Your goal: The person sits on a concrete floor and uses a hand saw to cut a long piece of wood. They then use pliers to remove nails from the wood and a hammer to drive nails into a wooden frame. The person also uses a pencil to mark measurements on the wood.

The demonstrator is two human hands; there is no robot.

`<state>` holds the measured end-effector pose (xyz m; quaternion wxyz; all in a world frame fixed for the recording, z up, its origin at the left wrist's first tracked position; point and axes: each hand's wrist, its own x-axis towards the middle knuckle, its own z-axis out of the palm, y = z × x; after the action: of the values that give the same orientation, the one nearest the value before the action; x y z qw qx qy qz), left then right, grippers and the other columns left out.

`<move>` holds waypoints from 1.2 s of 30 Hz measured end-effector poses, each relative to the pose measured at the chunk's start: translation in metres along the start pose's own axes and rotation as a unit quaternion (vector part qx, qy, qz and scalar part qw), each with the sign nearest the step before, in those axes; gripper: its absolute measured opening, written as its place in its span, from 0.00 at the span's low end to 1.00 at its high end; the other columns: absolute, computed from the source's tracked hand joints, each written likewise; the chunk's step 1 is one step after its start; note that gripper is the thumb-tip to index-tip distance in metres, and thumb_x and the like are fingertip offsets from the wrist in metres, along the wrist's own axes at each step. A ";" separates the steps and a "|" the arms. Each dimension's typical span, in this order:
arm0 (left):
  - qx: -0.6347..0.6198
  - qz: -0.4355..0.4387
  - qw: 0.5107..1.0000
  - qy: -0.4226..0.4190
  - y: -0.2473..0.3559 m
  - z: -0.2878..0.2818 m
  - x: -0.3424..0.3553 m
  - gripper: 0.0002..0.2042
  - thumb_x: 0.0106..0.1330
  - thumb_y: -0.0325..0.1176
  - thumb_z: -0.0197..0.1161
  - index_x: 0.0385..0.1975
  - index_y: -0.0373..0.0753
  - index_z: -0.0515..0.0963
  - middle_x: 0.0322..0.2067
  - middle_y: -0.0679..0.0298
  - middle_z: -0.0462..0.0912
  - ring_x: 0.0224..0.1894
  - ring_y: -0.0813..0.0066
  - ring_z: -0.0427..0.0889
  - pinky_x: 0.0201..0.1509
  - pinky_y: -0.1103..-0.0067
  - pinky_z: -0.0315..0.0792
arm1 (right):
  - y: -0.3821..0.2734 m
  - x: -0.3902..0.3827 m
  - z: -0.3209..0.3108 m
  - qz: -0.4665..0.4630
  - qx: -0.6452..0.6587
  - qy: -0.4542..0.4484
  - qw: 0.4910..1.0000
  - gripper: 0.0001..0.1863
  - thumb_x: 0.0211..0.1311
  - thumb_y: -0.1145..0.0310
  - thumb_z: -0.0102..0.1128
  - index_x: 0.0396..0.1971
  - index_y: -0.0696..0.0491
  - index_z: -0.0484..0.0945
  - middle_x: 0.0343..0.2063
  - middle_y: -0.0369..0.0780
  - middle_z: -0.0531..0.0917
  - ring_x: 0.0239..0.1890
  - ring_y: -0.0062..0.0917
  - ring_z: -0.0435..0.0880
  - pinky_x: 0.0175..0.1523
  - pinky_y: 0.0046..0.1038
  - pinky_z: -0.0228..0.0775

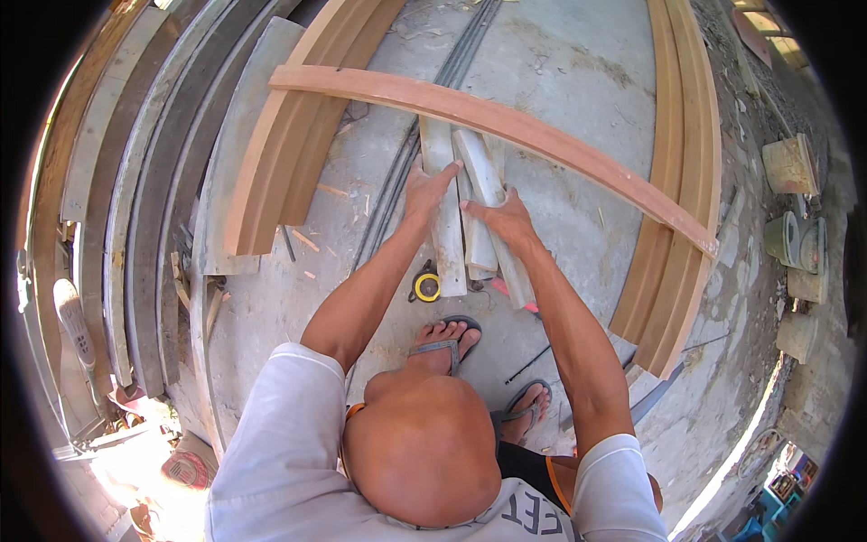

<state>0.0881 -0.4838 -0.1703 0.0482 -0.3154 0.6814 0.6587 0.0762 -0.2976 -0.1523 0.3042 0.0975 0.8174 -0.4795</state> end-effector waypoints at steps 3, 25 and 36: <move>0.008 0.020 0.999 -0.032 -0.002 0.009 0.027 0.42 0.64 0.41 0.76 0.73 0.23 0.64 0.63 0.44 0.81 0.62 0.62 0.83 0.64 0.70 0.76 | 0.025 0.019 0.005 -0.012 -0.119 0.109 0.987 0.65 0.47 0.44 0.84 0.76 0.68 0.57 0.64 0.62 0.79 0.67 0.53 0.80 0.69 0.42 0.74; 0.056 0.109 0.992 -0.023 -0.045 0.052 -0.026 0.31 0.63 0.32 0.65 0.68 0.27 0.74 0.58 0.33 0.80 0.63 0.40 0.80 0.69 0.62 0.72 | 0.060 0.026 0.037 -0.064 0.127 0.041 0.989 0.51 0.69 0.55 0.72 0.80 0.57 0.49 0.70 0.47 0.73 0.66 0.37 0.78 0.68 0.36 0.72; 0.172 0.270 0.938 0.131 -0.070 -0.114 -0.115 0.24 0.65 0.35 0.73 0.60 0.37 0.81 0.56 0.49 0.81 0.62 0.48 0.77 0.66 0.61 0.74 | 0.072 0.029 -0.020 -0.098 -0.196 0.146 0.965 0.52 0.73 0.41 0.63 0.82 0.57 0.52 0.75 0.62 0.65 0.76 0.52 0.68 0.76 0.46 0.65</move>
<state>0.2539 -0.5432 -0.1608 -0.1678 -0.1895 0.8442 0.4724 0.0771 -0.2475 -0.2145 0.1461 0.0244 0.9364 -0.3182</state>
